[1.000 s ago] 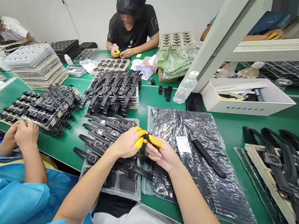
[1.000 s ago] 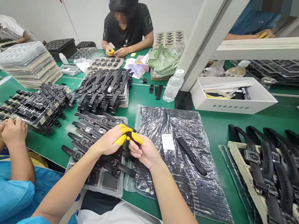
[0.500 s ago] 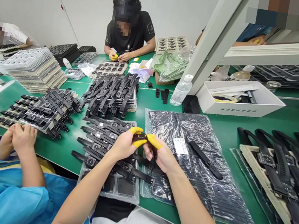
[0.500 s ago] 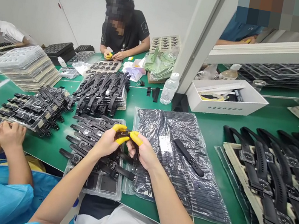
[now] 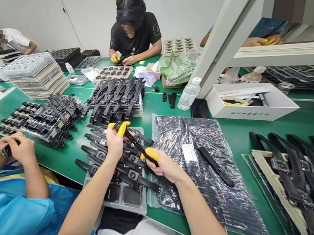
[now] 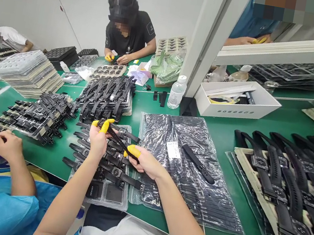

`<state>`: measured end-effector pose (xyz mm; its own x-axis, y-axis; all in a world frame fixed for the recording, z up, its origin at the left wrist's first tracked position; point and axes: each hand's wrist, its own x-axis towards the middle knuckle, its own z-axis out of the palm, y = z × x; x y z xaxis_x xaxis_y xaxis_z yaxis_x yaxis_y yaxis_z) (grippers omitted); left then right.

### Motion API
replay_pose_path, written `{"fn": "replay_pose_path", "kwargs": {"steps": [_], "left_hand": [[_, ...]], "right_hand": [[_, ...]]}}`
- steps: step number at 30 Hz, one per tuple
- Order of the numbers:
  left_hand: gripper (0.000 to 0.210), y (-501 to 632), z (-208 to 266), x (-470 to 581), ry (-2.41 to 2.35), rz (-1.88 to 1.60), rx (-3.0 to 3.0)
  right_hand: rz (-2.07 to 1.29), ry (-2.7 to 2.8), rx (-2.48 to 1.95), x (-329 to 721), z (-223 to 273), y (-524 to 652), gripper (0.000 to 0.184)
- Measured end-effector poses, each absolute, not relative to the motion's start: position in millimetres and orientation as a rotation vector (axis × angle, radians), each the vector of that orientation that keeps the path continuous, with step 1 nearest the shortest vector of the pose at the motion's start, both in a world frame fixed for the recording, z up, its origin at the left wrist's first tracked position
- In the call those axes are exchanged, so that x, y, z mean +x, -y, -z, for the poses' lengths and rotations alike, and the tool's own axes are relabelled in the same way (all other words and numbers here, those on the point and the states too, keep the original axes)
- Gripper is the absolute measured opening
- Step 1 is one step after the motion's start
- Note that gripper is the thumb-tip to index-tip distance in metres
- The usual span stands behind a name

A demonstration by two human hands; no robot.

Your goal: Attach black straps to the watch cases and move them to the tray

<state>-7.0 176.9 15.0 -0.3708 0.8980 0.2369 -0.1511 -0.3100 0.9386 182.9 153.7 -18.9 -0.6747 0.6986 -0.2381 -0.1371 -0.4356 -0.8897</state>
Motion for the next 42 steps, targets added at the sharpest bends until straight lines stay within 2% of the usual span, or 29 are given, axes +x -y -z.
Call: {"fn": "replay_pose_path", "kwargs": {"steps": [6, 9, 10, 13, 15, 17, 21, 29, 42], "left_hand": [[0.055, -184, -29, -18, -1.224, -1.944, 1.055], [0.054, -192, -32, -28, -1.275, -2.116, 1.011], [0.051, -196, -29, -29, -1.286, -2.026, 1.049], [0.044, -199, -13, -22, -1.301, -1.462, 1.332], [0.042, -195, 0, -13, -1.278, -1.158, 1.657], [0.04, -191, 10, -8, -1.228, -1.016, 2.021], [0.048, -189, 17, -8, -1.13, -0.954, 2.392], [0.058, -182, 10, -9, -1.052, -0.907, 2.456], [0.048, -175, 9, -8, -1.071, -0.889, 2.307]], "right_hand": [[-2.099, 1.262, -0.826, 181, 16, -156, 0.031], [-1.924, 1.247, -0.904, 180, 14, -162, 0.02], [-1.858, 1.205, -0.946, 180, 15, -166, 0.018], [-1.678, 1.158, -0.965, 180, 17, -174, 0.017], [-1.694, 1.162, -0.867, 180, 18, -175, 0.014], [-1.757, 1.142, -0.759, 178, 19, -173, 0.012], [-1.815, 1.092, -0.65, 178, 19, -169, 0.012], [-1.9, 1.108, -0.62, 182, 18, -164, 0.017], [-1.95, 0.804, -0.592, 174, 14, -158, 0.033]]}}
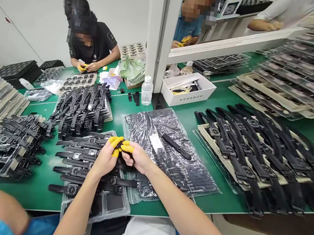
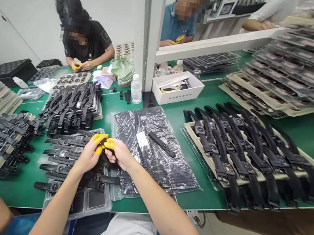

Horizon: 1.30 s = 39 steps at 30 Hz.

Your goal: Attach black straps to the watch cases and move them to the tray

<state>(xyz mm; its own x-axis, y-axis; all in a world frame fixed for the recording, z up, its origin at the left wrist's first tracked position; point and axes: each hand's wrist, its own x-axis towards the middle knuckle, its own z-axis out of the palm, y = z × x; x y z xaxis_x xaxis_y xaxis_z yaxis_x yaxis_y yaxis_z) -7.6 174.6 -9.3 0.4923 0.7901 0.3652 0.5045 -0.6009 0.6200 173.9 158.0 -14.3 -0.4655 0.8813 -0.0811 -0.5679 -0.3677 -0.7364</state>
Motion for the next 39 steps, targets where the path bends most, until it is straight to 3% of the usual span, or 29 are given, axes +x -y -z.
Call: {"fn": "replay_pose_path", "kwargs": {"steps": [13, 28, 39], "left_hand": [[0.035, -170, 3, -4, -0.999, -0.884, 2.352], [0.041, -166, 2, -2, -0.995, -0.827, 2.374], [0.036, -168, 4, -7, -1.07, -0.731, 2.459]], "right_hand": [[-1.98, 0.879, -0.683, 178, 19, -160, 0.029], [-2.057, 0.797, -0.634, 182, 27, -164, 0.034], [-1.978, 0.884, -0.777, 177, 21, -158, 0.025]]}}
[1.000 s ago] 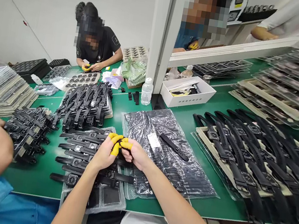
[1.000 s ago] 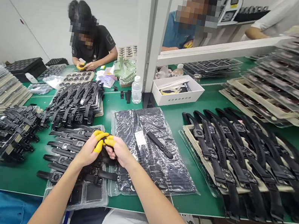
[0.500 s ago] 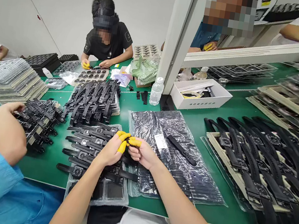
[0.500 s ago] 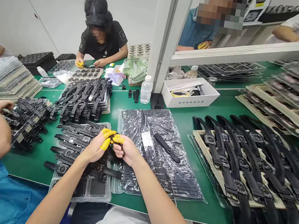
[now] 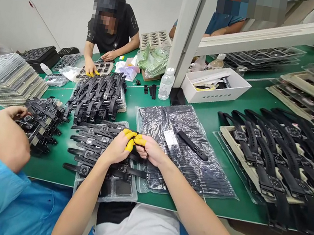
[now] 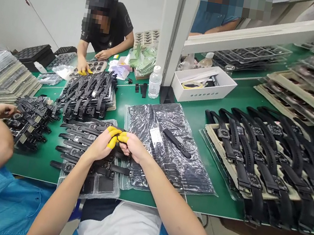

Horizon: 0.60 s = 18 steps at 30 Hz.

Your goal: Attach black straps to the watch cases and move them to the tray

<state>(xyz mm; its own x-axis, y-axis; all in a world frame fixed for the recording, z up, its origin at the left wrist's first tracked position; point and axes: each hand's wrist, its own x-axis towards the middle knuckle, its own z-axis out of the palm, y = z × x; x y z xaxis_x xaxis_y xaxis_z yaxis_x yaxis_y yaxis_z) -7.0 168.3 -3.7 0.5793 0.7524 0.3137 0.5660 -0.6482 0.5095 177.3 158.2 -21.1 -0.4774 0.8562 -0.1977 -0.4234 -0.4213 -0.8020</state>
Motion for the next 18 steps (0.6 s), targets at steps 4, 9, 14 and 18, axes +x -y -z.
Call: {"fn": "replay_pose_path", "kwargs": {"steps": [4, 9, 14, 18], "left_hand": [[0.04, -170, 2, -7, -0.997, -0.831, 2.36], [0.043, -175, -8, -7, -1.067, -0.919, 2.416], [0.043, -170, -66, -18, -1.363, -0.706, 2.612], [0.031, -145, -104, -33, -1.468, -0.148, 2.875]], "right_hand": [[-1.915, 0.908, -0.731, 178, 18, -158, 0.031], [-1.4, 1.305, -0.862, 180, 19, -161, 0.036], [-1.172, 1.656, -0.989, 208, 11, -158, 0.03], [-0.874, 1.895, -1.067, 235, 3, -123, 0.028]]}}
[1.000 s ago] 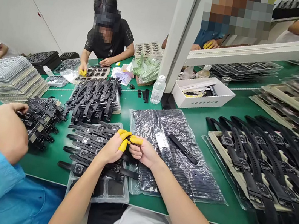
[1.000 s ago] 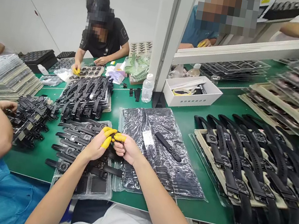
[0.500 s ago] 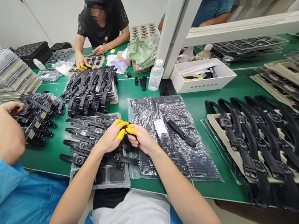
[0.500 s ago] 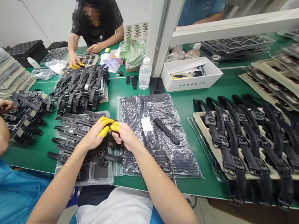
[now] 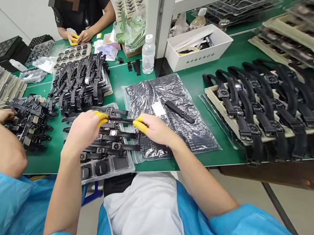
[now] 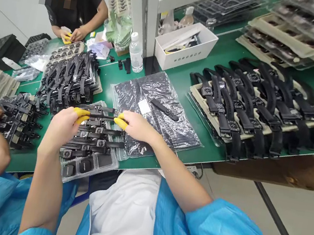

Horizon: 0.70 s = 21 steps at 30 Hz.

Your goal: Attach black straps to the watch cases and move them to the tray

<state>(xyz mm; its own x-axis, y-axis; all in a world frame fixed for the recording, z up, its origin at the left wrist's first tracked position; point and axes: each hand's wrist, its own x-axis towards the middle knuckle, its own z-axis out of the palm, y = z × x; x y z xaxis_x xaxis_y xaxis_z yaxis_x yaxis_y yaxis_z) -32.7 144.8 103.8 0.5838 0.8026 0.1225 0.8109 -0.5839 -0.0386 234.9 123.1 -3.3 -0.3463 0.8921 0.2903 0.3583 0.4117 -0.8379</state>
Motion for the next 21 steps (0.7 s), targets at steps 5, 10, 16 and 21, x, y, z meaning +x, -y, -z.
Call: {"fn": "replay_pose_path", "kwargs": {"steps": [5, 10, 16, 21], "left_hand": [[0.026, -84, -77, -64, 1.398, -0.104, -2.842], [0.026, -38, -40, -93, 1.466, 0.013, -3.041], [0.031, -38, -20, -90, 1.222, 0.126, -2.827], [0.021, -28, -10, -89, 1.247, 0.404, -2.588]], "right_hand": [[-0.726, 2.248, -1.093, 236, 18, -50, 0.034], [-0.719, 2.36, -1.107, 226, 38, -14, 0.024], [-0.614, 2.43, -1.137, 224, 37, -21, 0.02], [-0.571, 2.443, -1.071, 232, 34, -19, 0.024]]}}
